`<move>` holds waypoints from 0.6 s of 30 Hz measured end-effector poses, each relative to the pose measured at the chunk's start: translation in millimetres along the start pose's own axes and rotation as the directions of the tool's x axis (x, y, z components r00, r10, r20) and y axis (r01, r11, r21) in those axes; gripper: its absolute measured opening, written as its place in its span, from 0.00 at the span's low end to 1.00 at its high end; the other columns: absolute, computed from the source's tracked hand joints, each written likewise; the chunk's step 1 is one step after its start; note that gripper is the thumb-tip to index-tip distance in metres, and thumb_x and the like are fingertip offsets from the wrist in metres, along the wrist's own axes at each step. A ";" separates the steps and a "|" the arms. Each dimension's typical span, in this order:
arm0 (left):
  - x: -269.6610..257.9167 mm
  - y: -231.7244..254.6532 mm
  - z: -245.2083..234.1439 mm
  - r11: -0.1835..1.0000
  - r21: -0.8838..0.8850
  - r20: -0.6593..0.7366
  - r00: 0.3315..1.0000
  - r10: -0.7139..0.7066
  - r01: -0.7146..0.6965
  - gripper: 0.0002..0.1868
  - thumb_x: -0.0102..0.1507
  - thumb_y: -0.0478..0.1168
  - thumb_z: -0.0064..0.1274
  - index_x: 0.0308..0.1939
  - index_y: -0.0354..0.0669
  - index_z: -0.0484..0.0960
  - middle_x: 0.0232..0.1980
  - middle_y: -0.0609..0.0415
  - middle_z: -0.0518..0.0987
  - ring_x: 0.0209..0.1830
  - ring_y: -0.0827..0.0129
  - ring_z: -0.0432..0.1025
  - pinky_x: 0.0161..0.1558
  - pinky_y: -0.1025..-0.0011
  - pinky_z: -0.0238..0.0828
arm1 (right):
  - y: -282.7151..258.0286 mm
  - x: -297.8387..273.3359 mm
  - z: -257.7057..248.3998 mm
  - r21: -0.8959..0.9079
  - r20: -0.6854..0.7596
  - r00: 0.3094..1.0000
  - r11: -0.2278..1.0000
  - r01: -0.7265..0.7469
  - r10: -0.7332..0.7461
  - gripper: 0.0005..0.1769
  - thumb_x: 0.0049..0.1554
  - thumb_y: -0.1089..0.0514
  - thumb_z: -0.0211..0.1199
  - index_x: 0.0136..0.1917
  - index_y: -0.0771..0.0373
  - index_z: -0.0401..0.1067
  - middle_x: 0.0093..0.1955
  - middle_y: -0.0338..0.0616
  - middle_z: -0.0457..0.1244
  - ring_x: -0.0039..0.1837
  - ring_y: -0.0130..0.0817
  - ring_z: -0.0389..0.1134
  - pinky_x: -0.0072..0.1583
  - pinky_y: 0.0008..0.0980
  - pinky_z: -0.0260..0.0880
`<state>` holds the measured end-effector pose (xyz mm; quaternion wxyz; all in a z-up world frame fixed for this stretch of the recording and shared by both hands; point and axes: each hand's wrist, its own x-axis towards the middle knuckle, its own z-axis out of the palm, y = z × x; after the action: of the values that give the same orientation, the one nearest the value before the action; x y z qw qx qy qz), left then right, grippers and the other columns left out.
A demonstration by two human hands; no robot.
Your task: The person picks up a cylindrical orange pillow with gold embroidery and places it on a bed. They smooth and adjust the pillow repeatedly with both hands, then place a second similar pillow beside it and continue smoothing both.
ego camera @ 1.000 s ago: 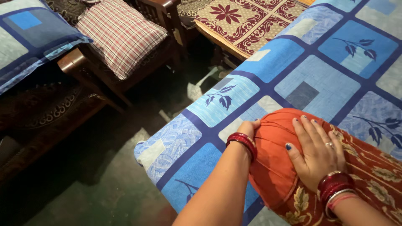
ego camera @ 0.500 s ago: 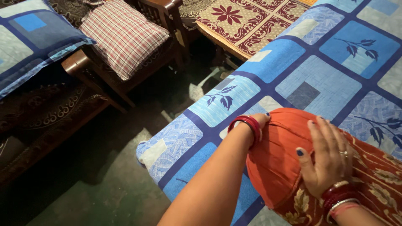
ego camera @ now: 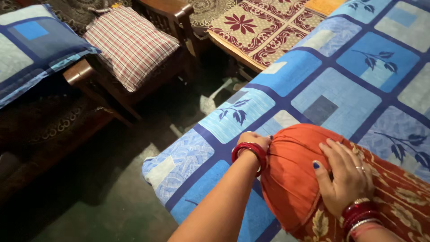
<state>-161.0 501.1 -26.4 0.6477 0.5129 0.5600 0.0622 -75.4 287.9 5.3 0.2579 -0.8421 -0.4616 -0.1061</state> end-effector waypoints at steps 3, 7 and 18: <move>-26.8 15.5 -0.4 0.952 0.292 -0.040 0.994 0.105 -0.088 0.16 0.61 0.43 0.58 0.45 0.34 0.88 0.43 0.44 0.85 0.41 0.57 0.80 0.47 0.62 0.75 | 3.3 -3.2 -2.0 -0.006 0.017 1.000 1.000 -0.006 0.006 0.28 0.59 0.43 0.54 0.69 0.54 0.69 0.75 0.43 0.61 0.77 0.45 0.58 0.72 0.53 0.53; -20.9 15.3 13.5 0.935 0.349 -0.015 0.997 0.074 -0.064 0.15 0.62 0.42 0.56 0.47 0.34 0.85 0.44 0.45 0.85 0.43 0.57 0.78 0.47 0.60 0.74 | 4.1 -7.7 -4.6 -0.002 -0.014 1.000 1.000 0.017 -0.017 0.28 0.60 0.43 0.52 0.70 0.54 0.69 0.75 0.42 0.61 0.77 0.45 0.58 0.74 0.53 0.53; 40.4 -28.8 19.7 0.946 -0.279 0.255 0.963 -0.090 0.163 0.16 0.63 0.39 0.55 0.54 0.39 0.75 0.52 0.47 0.82 0.51 0.59 0.76 0.54 0.58 0.73 | 3.4 -8.7 -0.3 -0.007 -0.009 1.000 1.000 0.005 -0.005 0.28 0.60 0.43 0.52 0.70 0.53 0.68 0.75 0.41 0.61 0.77 0.45 0.58 0.74 0.53 0.53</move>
<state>-145.0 502.4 -77.3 0.7828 0.3760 0.4942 0.0418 -77.3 280.0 0.8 0.2570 -0.8414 -0.4621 -0.1122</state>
